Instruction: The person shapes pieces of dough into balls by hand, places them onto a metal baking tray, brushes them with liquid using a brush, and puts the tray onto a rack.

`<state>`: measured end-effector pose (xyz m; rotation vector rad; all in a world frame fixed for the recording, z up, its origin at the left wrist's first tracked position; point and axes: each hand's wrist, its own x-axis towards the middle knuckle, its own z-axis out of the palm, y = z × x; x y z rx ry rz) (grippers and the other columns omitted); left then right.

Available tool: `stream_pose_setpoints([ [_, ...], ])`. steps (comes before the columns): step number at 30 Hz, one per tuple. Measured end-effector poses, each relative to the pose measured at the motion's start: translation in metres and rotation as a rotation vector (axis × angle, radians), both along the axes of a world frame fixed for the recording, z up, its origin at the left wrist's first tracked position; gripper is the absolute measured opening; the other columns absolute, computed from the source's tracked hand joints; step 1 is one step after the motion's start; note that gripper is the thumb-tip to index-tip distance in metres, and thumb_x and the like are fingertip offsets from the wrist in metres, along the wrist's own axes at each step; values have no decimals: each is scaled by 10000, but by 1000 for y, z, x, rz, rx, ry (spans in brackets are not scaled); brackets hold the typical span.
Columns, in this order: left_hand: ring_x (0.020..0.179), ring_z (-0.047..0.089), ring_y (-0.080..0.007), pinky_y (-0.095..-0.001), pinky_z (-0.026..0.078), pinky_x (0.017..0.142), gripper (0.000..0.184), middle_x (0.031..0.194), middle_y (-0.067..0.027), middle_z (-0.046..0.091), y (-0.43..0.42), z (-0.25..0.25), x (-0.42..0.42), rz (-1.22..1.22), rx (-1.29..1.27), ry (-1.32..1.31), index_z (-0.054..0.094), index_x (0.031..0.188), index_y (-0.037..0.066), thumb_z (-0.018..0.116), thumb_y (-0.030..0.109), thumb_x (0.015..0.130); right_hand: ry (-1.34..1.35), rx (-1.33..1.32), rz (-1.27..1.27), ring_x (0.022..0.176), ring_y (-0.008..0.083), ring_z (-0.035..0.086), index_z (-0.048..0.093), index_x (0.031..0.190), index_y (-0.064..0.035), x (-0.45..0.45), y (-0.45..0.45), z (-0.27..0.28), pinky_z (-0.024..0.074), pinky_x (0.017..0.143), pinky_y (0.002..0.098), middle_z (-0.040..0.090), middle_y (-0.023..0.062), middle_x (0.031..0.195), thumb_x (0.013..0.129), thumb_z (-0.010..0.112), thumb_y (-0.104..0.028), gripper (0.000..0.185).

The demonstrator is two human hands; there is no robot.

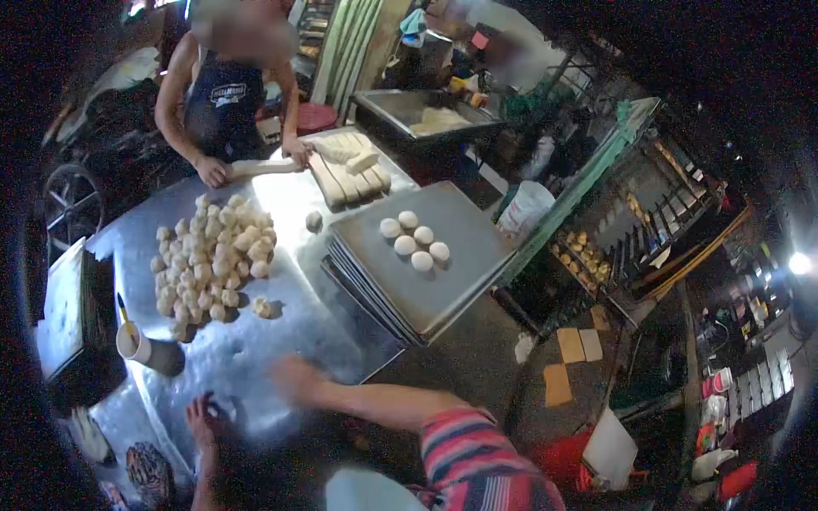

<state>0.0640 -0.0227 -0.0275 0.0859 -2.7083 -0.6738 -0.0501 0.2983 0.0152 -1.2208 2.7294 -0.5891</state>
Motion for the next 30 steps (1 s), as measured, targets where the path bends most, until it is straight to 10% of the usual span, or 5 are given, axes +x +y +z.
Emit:
stream_pose_setpoints([
  [4, 1014, 580, -410, -522, 460, 935, 391, 1045, -163, 636, 18, 51, -85, -190, -164, 227, 654, 1242, 106, 550, 38, 871, 279, -226, 71, 1045, 331, 635, 663, 1158, -66, -61, -55, -15, 517, 943, 467, 688, 131, 1090, 866, 646, -196, 320],
  [13, 955, 598, -390, -487, 485, 866, 297, 997, -149, 640, -35, -34, -29, -73, 120, 105, 723, 1116, 91, 596, 43, 852, 273, -271, 108, 1004, 359, 626, 692, 1103, -87, -29, -4, -12, 527, 900, 467, 690, 129, 1045, 833, 655, -201, 295],
  [21, 1027, 600, -407, -501, 488, 958, 327, 1026, -179, 637, -33, 46, -86, 5, 56, 3, 702, 1129, 83, 618, 18, 820, 168, -274, 123, 953, 342, 640, 707, 1044, -144, -109, -51, -51, 503, 905, 465, 683, 97, 953, 848, 624, -140, 213],
  [26, 1039, 622, -406, -515, 478, 972, 344, 1033, -169, 670, -12, 19, -39, -104, 132, -25, 703, 1137, 83, 636, 22, 805, 382, -364, 91, 966, 335, 648, 708, 1040, -156, -15, -7, 34, 505, 944, 459, 680, 96, 933, 828, 622, -174, 229],
  [30, 1022, 620, -428, -561, 463, 985, 361, 1026, -179, 653, 2, 18, -101, -177, -20, 164, 702, 1132, 82, 632, -1, 788, 194, -331, 149, 984, 340, 646, 707, 1064, -148, -76, -50, -36, 507, 966, 465, 697, 111, 985, 817, 619, -146, 262],
])
